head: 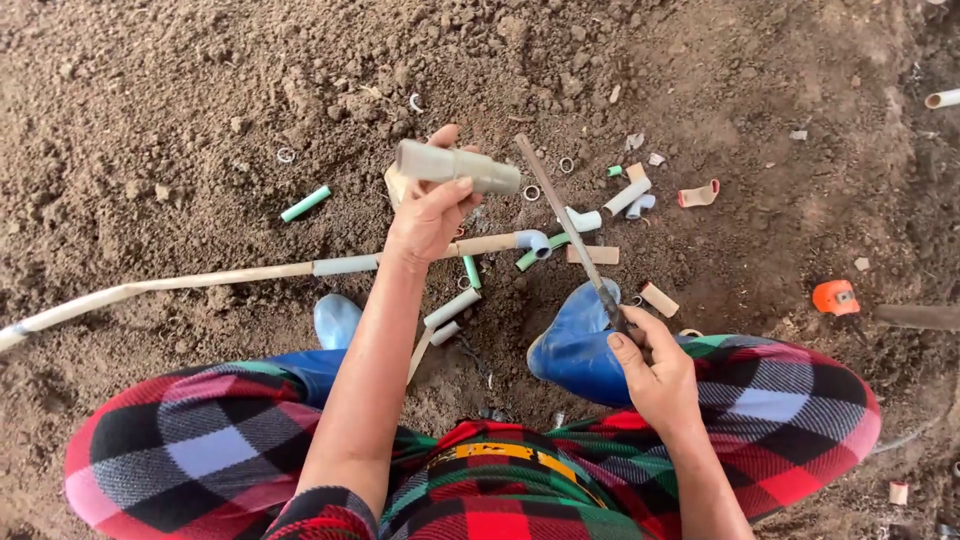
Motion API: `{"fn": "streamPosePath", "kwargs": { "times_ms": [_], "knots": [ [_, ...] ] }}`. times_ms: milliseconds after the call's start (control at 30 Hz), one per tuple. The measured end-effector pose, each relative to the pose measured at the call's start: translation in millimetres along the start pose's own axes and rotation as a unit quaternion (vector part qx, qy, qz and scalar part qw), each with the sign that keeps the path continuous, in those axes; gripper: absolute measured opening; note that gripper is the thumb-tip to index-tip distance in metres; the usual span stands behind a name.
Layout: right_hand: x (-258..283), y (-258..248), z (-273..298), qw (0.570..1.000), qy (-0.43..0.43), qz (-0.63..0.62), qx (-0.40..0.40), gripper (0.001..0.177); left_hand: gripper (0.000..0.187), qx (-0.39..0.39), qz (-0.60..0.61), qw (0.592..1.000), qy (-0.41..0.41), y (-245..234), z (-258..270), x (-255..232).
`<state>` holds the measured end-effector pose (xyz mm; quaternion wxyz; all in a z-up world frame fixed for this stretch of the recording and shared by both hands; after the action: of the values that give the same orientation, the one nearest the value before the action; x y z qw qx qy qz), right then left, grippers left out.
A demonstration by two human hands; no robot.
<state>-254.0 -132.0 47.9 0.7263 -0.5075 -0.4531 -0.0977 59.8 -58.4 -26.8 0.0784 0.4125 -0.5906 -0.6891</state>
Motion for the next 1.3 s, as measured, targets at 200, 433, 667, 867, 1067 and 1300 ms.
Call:
{"fn": "streamPosePath", "kwargs": {
  "times_ms": [200, 433, 667, 867, 1067, 1300],
  "knots": [
    [10, 6, -1, 0.999, 0.023, 0.004, 0.029, 0.034, 0.061, 0.044, -0.113, 0.992, 0.03, 4, 0, -5],
    [2, 10, -2, 0.999, 0.031, 0.002, 0.04, 0.036, 0.061, 0.023, -0.296, 0.954, 0.045, -16, -5, 2],
    [4, 18, 0, 0.998, 0.04, 0.001, 0.055, 0.036, 0.069, 0.019, -0.416, 0.908, 0.039, -21, -1, 2],
    [4, 18, 0, 0.997, 0.041, 0.003, 0.059, 0.036, 0.068, -0.057, -0.573, 0.816, -0.039, -72, -8, 21],
    [9, 24, 2, 0.997, 0.043, 0.001, 0.066, 0.035, 0.061, -0.136, -0.727, 0.66, -0.134, -122, -3, 32],
    [-5, 40, 1, 0.994, 0.058, -0.002, 0.092, 0.036, 0.059, -0.166, -0.791, 0.551, -0.206, -157, 8, 50]
  ]
}}
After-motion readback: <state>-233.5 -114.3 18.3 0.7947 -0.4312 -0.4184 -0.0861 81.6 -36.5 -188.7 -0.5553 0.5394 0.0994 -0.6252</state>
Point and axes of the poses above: each hand's wrist, its own z-axis away from the middle knuckle, its own y-axis out of the palm, x = y × z, the point moved 9 cm from there along -z, towards the middle knuckle, and after that the axes turned 1 degree about y, right-handed, at the moved point
